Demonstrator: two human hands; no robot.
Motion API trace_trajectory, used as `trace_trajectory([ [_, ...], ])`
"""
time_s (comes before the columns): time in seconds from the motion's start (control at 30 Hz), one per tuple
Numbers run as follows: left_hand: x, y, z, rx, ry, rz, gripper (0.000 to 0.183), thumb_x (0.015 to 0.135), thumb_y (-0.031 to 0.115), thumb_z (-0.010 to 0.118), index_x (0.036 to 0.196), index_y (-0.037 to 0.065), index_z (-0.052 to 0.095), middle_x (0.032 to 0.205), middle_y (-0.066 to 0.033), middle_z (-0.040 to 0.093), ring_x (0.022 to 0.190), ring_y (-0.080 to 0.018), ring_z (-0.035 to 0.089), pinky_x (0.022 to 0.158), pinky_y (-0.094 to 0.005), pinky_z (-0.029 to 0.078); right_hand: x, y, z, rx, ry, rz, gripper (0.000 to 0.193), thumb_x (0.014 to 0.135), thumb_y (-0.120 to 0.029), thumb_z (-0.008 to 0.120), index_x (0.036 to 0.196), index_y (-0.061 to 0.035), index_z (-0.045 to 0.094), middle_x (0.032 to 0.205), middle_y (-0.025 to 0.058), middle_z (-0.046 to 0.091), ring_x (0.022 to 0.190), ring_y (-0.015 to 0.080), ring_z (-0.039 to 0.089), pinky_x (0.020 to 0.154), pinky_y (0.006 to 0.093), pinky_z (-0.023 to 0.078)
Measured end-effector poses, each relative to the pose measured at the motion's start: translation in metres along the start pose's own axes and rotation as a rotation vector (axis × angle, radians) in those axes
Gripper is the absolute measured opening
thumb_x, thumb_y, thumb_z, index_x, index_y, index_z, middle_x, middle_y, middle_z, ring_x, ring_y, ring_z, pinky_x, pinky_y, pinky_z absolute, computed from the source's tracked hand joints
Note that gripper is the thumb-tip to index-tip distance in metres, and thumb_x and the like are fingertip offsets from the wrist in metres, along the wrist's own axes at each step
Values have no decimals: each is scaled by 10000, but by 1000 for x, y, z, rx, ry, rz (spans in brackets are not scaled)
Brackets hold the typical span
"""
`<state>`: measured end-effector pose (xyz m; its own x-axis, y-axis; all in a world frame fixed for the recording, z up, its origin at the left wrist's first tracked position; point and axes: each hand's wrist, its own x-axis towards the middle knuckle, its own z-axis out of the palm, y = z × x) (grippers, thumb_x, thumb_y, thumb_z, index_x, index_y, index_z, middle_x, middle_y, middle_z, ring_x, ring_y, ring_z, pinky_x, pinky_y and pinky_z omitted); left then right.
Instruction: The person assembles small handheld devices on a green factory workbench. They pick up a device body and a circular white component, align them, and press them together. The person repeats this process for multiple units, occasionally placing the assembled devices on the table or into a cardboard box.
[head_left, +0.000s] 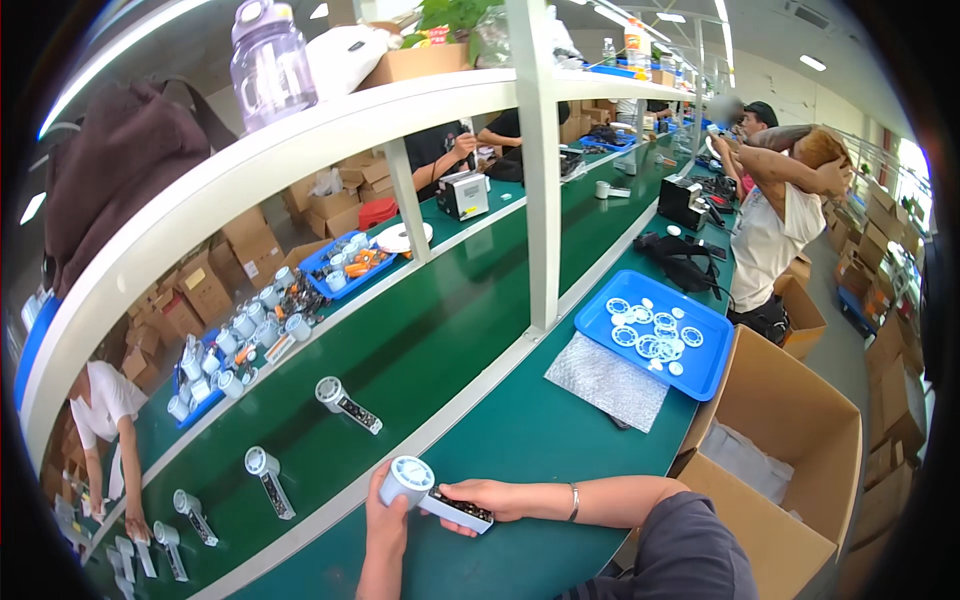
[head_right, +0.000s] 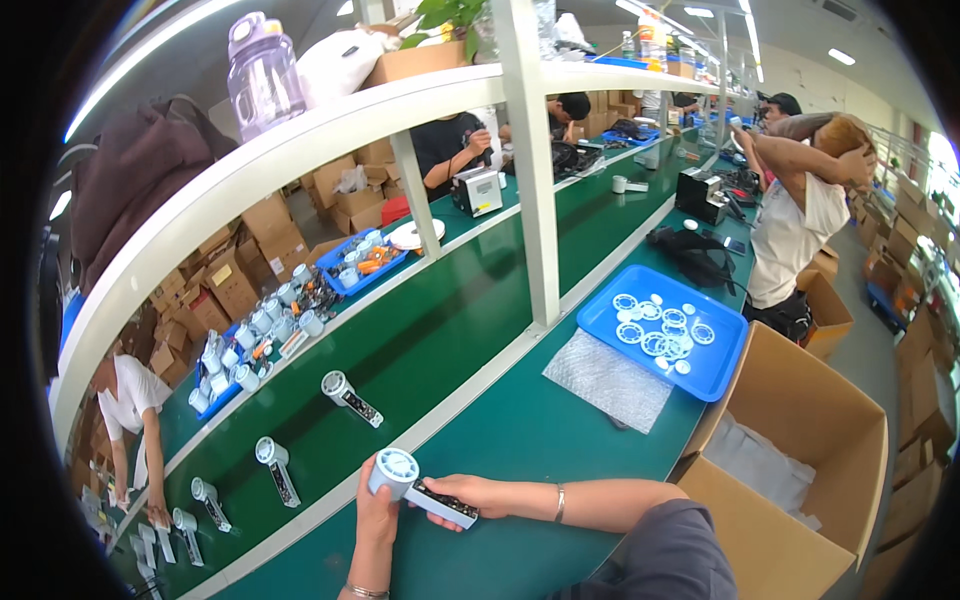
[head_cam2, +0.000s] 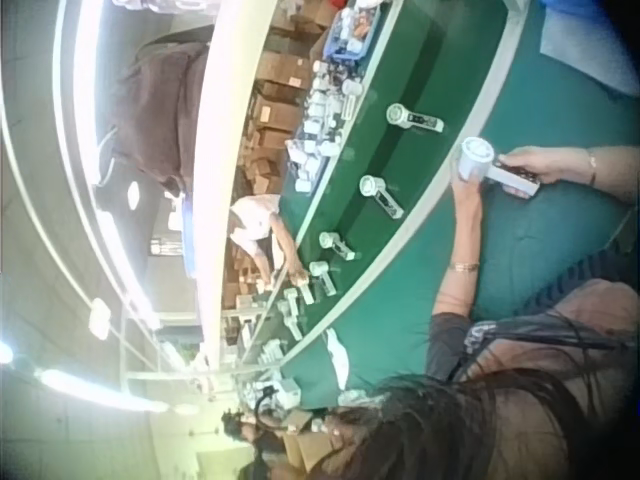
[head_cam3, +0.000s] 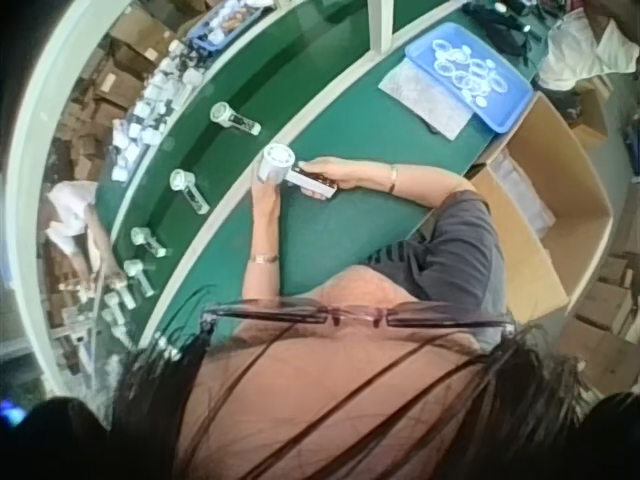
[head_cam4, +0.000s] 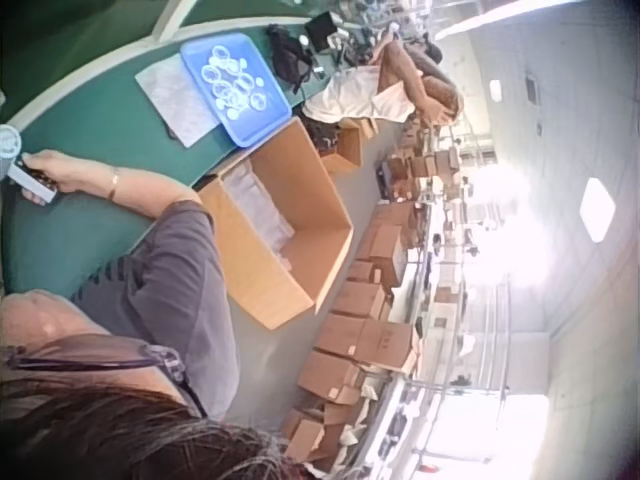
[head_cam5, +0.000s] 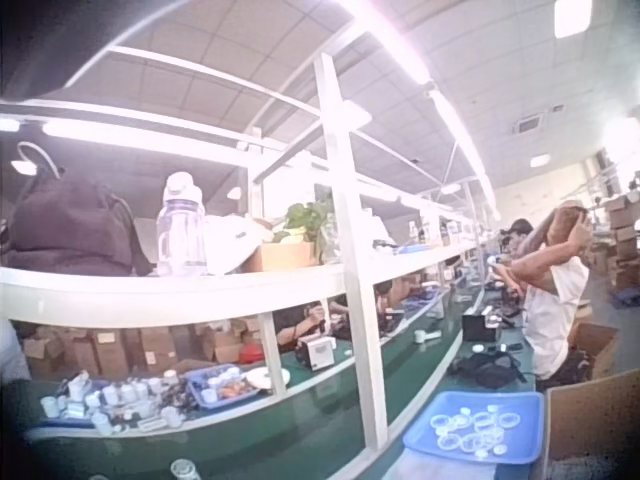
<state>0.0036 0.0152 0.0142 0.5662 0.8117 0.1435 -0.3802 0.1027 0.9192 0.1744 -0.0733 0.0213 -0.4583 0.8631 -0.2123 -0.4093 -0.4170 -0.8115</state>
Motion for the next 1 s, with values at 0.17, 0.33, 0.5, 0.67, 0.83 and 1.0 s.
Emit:
trace_trajectory([
  [0.17, 6, -11, -8, -26, -25, -106, 781, 784, 483, 650, 1328, 28, 322, 1255, -106, 454, 1109, -214, 495, 844, -329, 460, 4, 16, -19, -76, 124, -40, 388, 957, -388, 405, 1149, -56, 466, 827, 14, 536, 659, 72, 513, 564, 212, 461],
  [0.33, 4, -19, -11, 74, -26, -111, 835, 774, 552, 621, 1346, 38, 296, 1259, -93, 467, 1093, -195, 511, 824, -309, 465, 1, 9, -10, -224, 269, -94, 356, 949, -342, 446, 1151, -48, 452, 815, 14, 524, 628, 70, 502, 523, 205, 431],
  [0.5, 4, -14, -7, 46, 10, -130, 849, 778, 573, 598, 1349, 29, 284, 1254, -108, 478, 1095, -202, 512, 820, -314, 464, 2, 15, -10, -199, 277, -126, 344, 954, -303, 444, 1160, -27, 436, 791, 18, 511, 573, 63, 480, 497, 201, 401],
  [0.67, 5, -14, -6, 47, -5, -124, 837, 789, 572, 585, 1343, 21, 284, 1220, -119, 510, 1079, -205, 520, 807, -312, 462, 3, 16, -9, -229, 311, -192, 355, 957, -289, 438, 1165, -3, 414, 772, 16, 496, 563, 56, 465, 493, 201, 397],
  [0.83, 5, -14, -6, 74, -23, -116, 797, 807, 584, 552, 1327, 30, 309, 1211, -105, 516, 1056, -180, 522, 785, -303, 469, 2, 16, -6, -239, 332, -212, 345, 959, -271, 434, 1166, 4, 410, 769, 17, 494, 566, 53, 459, 491, 200, 395],
  [1.0, 4, -14, -8, 43, -6, -113, 758, 823, 528, 572, 1323, 19, 314, 1186, -116, 535, 1045, -188, 535, 791, -304, 465, 3, 16, -5, -230, 341, -215, 333, 955, -255, 444, 1162, 4, 416, 771, 17, 500, 568, 53, 461, 488, 200, 393],
])
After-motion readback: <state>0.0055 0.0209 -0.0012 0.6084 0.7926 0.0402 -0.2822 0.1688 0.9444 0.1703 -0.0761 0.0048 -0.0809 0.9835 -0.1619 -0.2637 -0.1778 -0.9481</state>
